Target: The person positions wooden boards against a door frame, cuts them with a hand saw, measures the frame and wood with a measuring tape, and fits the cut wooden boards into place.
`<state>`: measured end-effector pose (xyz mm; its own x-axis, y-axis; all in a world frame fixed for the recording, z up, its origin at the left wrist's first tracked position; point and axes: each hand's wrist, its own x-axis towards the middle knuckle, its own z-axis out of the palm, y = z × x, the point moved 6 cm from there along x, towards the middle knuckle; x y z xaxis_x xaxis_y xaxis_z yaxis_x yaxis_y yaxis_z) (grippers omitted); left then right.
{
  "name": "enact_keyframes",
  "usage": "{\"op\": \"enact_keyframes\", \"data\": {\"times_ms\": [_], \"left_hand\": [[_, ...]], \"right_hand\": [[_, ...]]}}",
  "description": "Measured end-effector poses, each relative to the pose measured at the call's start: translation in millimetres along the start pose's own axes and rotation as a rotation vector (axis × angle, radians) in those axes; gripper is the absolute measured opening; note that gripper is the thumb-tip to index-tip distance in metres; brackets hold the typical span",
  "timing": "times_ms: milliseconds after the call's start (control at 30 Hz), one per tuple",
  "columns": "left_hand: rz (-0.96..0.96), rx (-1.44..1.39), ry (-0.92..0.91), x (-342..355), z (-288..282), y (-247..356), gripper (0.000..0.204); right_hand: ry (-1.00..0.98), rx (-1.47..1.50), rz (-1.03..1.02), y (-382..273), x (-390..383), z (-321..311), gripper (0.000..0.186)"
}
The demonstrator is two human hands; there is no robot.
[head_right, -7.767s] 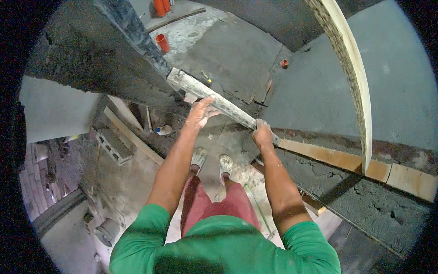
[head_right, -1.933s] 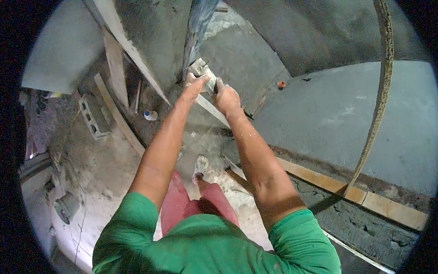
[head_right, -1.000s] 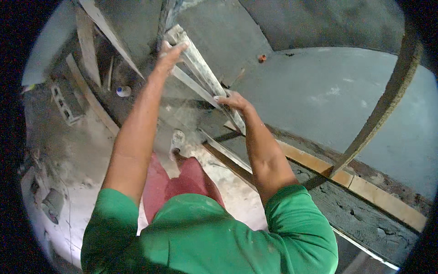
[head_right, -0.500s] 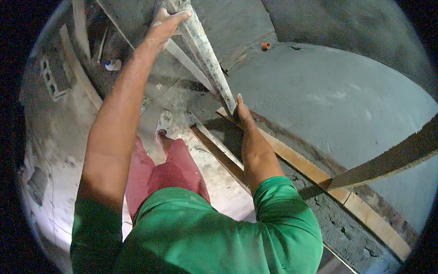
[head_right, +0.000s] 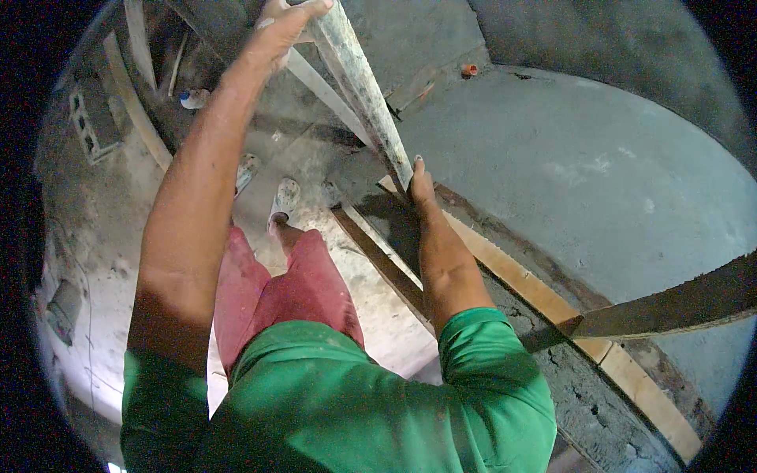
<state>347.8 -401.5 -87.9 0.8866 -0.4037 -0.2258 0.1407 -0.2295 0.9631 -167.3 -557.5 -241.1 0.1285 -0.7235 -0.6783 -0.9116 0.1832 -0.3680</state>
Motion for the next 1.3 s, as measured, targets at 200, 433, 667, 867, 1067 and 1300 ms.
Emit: {"op": "enact_keyframes", "data": {"times_ms": [200, 433, 667, 867, 1067, 1300], "left_hand": [[-0.091, -0.304, -0.197, 0, 24, -2, 0.066], [-0.172, -0.162, -0.065, -22, 20, 9, 0.067], [-0.290, -0.348, -0.351, -78, 80, -54, 0.046], [-0.258, -0.655, -0.216, -78, 90, -67, 0.044], [-0.212, -0.524, -0.143, -63, 108, -108, 0.043], [-0.603, -0.990, -0.232, -85, 108, -90, 0.043]], "right_hand": [[0.037, -0.167, -0.055, -4, 16, -25, 0.080], [0.234, 0.765, -0.566, -356, -95, -70, 0.044], [-0.103, 1.209, -0.669, -468, -157, 18, 0.043], [-0.153, 1.374, -0.580, -472, -150, 49, 0.044], [-0.078, 1.307, -0.576, -478, -157, 55, 0.045], [-0.113, 1.367, -0.549, -463, -132, 69, 0.035]]}}
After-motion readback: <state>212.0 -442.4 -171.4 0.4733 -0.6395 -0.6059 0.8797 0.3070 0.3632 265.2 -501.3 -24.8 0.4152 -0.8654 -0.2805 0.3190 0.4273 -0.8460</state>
